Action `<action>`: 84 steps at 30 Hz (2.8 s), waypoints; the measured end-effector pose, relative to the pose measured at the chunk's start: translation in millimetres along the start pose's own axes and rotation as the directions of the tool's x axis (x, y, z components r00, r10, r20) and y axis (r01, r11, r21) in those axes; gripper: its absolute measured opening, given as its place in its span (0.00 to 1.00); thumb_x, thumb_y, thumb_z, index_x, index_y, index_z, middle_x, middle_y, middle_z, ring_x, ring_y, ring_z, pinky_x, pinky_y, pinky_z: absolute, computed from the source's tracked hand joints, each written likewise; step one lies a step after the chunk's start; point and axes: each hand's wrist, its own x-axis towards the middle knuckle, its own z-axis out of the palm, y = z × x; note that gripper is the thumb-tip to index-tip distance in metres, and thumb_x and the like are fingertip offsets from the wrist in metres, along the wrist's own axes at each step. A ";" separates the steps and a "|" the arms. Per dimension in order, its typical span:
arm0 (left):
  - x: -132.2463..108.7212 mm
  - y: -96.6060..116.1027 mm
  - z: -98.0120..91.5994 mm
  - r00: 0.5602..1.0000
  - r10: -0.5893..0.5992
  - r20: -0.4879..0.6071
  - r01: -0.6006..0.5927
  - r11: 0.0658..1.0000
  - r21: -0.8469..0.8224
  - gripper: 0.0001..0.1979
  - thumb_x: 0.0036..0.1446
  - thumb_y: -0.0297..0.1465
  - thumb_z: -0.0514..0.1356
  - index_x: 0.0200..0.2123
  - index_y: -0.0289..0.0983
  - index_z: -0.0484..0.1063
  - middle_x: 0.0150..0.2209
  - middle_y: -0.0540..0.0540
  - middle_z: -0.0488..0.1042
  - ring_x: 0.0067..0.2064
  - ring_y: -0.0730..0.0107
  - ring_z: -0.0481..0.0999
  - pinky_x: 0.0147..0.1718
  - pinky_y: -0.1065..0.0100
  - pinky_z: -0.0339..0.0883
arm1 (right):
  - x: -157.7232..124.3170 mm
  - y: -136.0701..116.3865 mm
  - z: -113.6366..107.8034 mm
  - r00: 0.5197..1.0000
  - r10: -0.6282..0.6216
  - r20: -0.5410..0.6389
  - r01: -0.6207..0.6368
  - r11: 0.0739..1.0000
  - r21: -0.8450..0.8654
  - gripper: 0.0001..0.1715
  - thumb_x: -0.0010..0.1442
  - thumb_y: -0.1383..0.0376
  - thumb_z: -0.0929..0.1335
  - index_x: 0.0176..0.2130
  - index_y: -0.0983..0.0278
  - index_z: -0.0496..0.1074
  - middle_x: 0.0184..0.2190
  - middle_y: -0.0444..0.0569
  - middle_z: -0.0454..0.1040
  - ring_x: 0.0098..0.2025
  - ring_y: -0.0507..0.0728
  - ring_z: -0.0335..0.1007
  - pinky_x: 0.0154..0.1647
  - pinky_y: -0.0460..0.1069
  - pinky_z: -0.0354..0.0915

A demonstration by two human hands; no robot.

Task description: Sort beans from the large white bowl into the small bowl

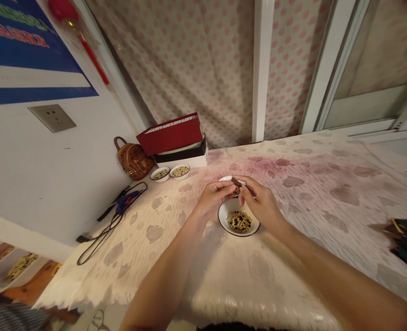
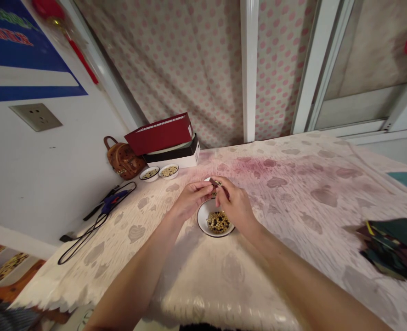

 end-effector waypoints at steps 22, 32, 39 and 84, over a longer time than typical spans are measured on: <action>-4.3 14.0 -17.7 0.988 0.014 0.154 -0.122 0.677 0.726 0.10 0.51 0.37 0.71 0.35 0.38 0.86 0.36 0.43 0.84 0.37 0.62 0.76 0.42 0.63 0.65 | 3.8 1.5 -6.5 0.972 0.073 -0.222 -0.068 0.997 0.030 0.19 0.65 0.62 0.62 0.49 0.61 0.78 0.18 0.39 0.69 0.21 0.54 0.67 0.27 0.50 0.63; 19.8 5.2 -28.1 0.973 0.222 -0.065 -0.006 0.307 0.952 0.04 0.53 0.30 0.68 0.32 0.41 0.85 0.36 0.42 0.83 0.39 0.57 0.75 0.43 0.61 0.63 | 4.7 2.3 -6.0 0.970 0.080 -0.228 -0.075 0.997 0.032 0.19 0.65 0.62 0.62 0.49 0.61 0.77 0.17 0.39 0.69 0.21 0.55 0.68 0.27 0.50 0.62; 49.9 0.3 -20.0 0.988 0.129 -0.089 0.058 0.231 0.971 0.05 0.43 0.28 0.73 0.22 0.40 0.80 0.27 0.43 0.80 0.37 0.58 0.75 0.43 0.62 0.61 | 5.5 3.2 -6.8 0.972 0.085 -0.219 -0.076 0.996 0.048 0.18 0.65 0.63 0.62 0.48 0.61 0.77 0.17 0.39 0.69 0.21 0.55 0.68 0.28 0.50 0.64; -2.1 -1.2 1.1 1.000 -0.005 -0.027 0.003 0.997 -0.073 0.16 0.44 0.37 0.79 0.32 0.32 0.83 0.32 0.45 0.79 0.35 0.73 0.74 0.42 0.67 0.64 | -4.2 -10.5 -1.0 0.997 -0.041 -0.066 0.042 0.999 0.010 0.21 0.67 0.64 0.61 0.55 0.62 0.74 0.20 0.40 0.73 0.24 0.54 0.70 0.31 0.50 0.64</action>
